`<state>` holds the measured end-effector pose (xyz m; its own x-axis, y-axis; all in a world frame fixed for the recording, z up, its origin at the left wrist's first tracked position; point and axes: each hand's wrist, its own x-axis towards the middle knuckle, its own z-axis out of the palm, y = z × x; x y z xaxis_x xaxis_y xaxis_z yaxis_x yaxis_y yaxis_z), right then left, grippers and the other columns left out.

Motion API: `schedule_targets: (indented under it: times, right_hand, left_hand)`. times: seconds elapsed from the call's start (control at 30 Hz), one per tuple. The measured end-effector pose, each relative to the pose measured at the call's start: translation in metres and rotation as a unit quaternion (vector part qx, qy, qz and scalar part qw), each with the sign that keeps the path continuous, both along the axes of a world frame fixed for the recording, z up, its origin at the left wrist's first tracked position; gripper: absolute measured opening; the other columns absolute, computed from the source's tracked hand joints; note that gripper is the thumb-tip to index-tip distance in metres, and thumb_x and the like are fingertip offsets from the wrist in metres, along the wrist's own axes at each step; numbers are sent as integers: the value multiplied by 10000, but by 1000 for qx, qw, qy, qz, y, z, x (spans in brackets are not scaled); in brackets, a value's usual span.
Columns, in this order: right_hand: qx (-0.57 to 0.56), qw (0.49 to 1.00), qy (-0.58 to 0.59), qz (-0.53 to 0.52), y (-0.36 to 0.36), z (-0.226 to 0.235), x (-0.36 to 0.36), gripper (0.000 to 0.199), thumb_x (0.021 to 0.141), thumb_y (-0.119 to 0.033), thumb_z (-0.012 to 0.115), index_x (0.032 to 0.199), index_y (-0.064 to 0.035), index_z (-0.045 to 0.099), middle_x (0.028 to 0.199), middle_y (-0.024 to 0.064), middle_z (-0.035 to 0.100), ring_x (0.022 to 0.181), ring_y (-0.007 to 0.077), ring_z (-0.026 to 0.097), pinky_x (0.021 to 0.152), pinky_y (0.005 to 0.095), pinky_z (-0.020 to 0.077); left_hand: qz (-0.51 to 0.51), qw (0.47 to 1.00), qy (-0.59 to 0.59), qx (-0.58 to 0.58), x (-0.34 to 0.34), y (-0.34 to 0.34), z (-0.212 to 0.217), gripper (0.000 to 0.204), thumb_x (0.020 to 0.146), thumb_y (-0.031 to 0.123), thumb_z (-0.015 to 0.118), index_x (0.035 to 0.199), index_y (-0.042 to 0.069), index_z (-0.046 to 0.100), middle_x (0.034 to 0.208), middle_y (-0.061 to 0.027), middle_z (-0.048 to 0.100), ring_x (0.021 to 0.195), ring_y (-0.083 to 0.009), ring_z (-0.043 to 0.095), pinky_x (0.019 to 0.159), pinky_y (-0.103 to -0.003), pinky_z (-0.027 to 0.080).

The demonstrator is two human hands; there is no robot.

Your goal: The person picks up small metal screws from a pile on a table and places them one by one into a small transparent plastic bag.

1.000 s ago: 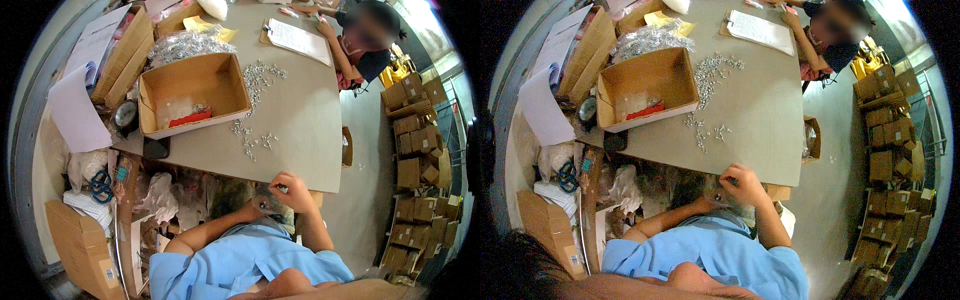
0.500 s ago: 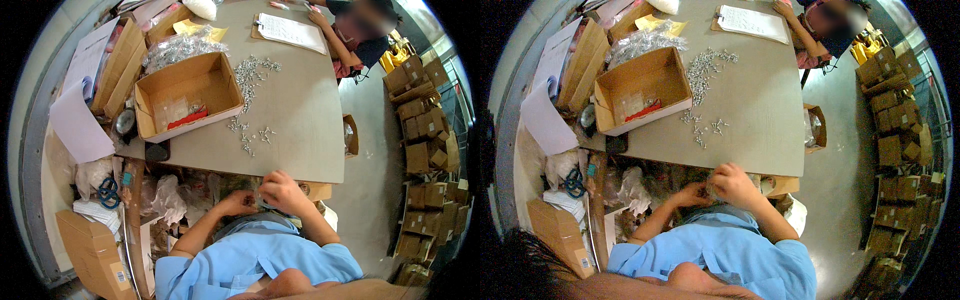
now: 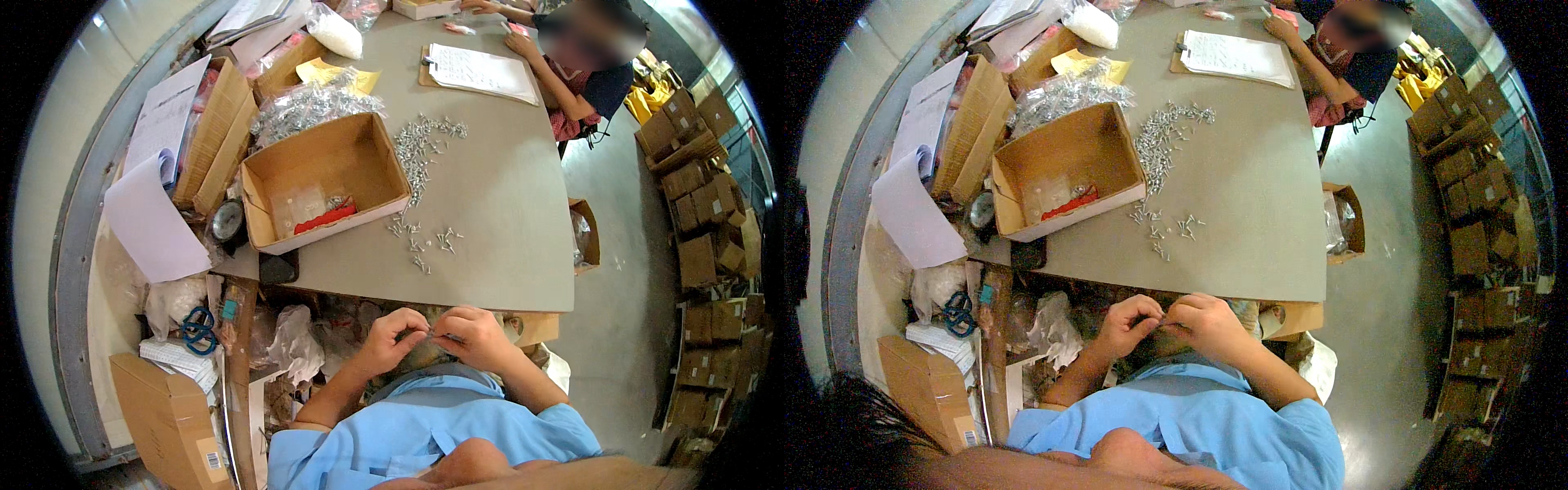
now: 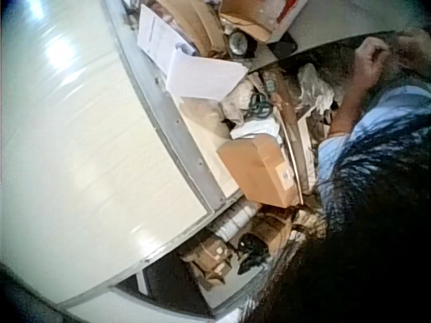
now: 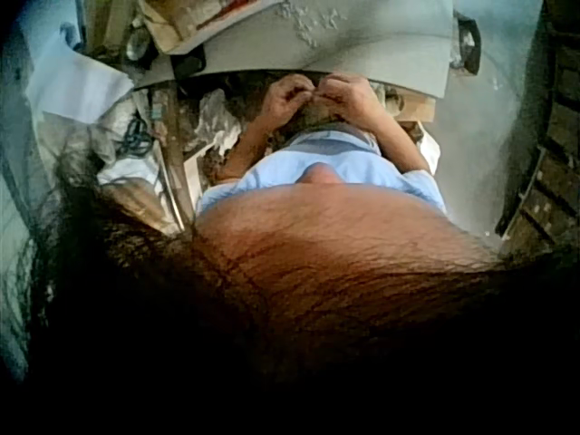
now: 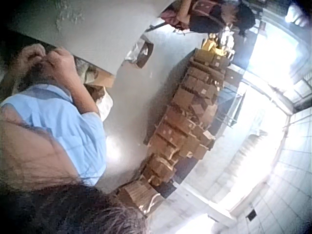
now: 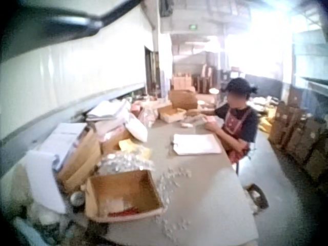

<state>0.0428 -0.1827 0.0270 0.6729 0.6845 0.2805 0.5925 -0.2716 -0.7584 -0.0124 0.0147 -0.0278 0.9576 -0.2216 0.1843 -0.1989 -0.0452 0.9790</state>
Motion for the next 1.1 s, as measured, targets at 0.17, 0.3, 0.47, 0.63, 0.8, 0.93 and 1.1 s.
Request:
schedule_targets:
  times: [0.17, 0.3, 0.47, 0.63, 0.8, 0.93, 1.1]
  right_hand:
    - [-29, 998, 43, -47, 3, 0, -3, 119, 751, -76, 702, 816, -46, 608, 776, 101, 609, 650, 287, 606, 589, 360, 498]
    - [-46, 998, 41, -23, 4, 0, -4, 134, 725, -74, 673, 825, -51, 586, 776, 112, 573, 714, 328, 585, 625, 412, 489]
    - [-9, 999, 33, -30, 2, 3, 0, 141, 699, -47, 652, 806, -47, 560, 784, 120, 559, 749, 339, 570, 639, 413, 481]
    - [-11, 993, 54, -102, -11, -1, 6, 117, 721, -43, 647, 795, -49, 557, 769, 120, 560, 721, 327, 571, 628, 395, 479]
    - [-13, 988, 63, -142, -17, -5, 8, 97, 752, -59, 649, 800, -51, 565, 776, 128, 568, 727, 325, 576, 633, 397, 479]
    - [-38, 983, 58, -170, -22, -24, 13, 88, 759, -66, 643, 811, -46, 574, 805, 136, 574, 764, 336, 577, 659, 407, 479]
    - [-41, 983, 14, -178, -24, -27, 28, 75, 772, -43, 633, 832, -21, 594, 780, 123, 555, 680, 270, 576, 608, 347, 474]
  left_hand:
    - [44, 992, -73, 93, 3, -9, 10, 107, 848, 78, 616, 899, 4, 558, 854, -138, 570, 784, -298, 561, 693, -361, 466]
    - [45, 988, -85, 120, 5, -8, 19, 86, 838, 53, 604, 867, 4, 540, 822, -137, 553, 769, -313, 543, 674, -373, 455]
    - [70, 977, -90, 179, 21, 11, 45, 73, 858, 66, 590, 847, 16, 539, 796, -120, 555, 722, -271, 542, 645, -352, 450]
    - [300, 924, -186, 150, 90, 85, 87, 88, 911, 83, 566, 852, 21, 545, 790, -54, 539, 681, -90, 496, 565, -256, 424]
    - [315, 873, -153, 339, 171, 156, 107, 146, 846, 136, 616, 903, 3, 593, 867, -148, 618, 763, -270, 596, 718, -343, 475]
    - [115, 788, 41, 604, 189, 190, 70, 188, 741, 132, 659, 881, 9, 636, 931, -212, 637, 912, -369, 606, 787, -435, 481]
    - [53, 721, 60, 689, 194, 186, 63, 134, 735, 109, 646, 829, 15, 666, 917, -199, 654, 901, -357, 625, 761, -445, 497]
